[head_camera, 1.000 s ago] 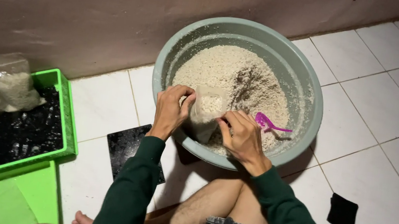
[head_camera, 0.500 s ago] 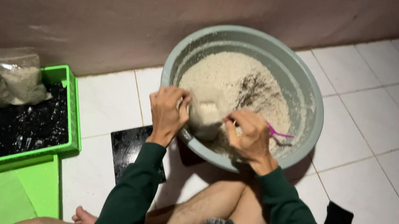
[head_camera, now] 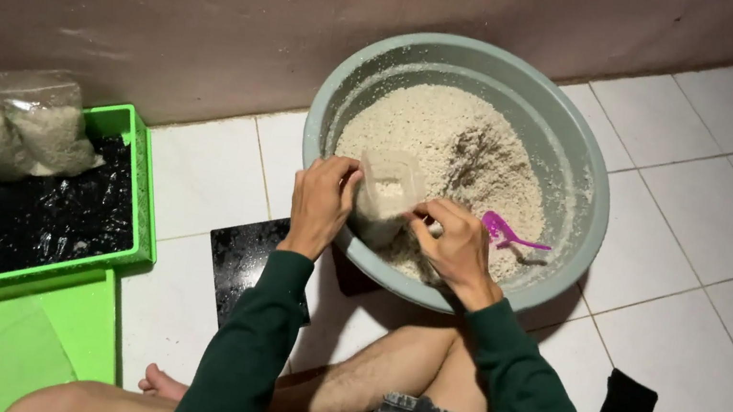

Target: Scooping white grains from a large basin into small plastic bags and weighing them on a digital scale.

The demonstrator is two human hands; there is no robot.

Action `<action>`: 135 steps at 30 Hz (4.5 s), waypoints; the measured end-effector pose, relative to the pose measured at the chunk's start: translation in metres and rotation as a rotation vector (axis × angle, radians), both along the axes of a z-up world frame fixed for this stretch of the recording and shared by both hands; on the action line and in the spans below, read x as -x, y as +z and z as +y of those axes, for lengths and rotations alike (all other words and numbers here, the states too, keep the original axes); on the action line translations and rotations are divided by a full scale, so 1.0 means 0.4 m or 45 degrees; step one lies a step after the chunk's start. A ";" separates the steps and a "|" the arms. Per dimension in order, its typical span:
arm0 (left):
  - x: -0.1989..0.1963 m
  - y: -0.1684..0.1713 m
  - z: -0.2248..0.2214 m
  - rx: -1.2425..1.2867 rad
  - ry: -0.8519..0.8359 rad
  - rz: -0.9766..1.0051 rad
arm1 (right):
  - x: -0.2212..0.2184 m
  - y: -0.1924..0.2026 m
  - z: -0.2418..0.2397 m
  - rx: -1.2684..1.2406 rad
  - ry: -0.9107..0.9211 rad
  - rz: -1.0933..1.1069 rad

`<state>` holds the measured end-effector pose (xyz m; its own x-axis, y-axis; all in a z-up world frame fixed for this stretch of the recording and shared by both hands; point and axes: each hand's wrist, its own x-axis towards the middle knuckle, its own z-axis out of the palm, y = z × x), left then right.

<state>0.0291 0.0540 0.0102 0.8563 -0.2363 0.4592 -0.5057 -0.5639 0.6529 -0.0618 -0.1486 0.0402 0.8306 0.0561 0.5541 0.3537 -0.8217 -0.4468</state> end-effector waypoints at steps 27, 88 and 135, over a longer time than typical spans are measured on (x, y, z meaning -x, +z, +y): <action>0.058 0.240 0.037 0.403 0.131 -0.417 | -0.008 0.186 0.035 -0.081 -0.022 -0.498; 0.205 -0.249 0.474 -0.095 0.310 1.046 | -0.058 -0.490 0.348 -0.705 0.087 0.981; 0.207 -0.028 0.444 0.033 0.097 0.763 | -0.014 -0.357 0.398 -0.944 0.353 0.407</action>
<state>-0.0535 0.2317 -0.0011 0.9817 -0.1594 -0.1039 -0.0042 -0.5642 0.8256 -0.0561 0.0108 -0.1025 0.9631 -0.0044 0.2691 0.2639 -0.1799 -0.9476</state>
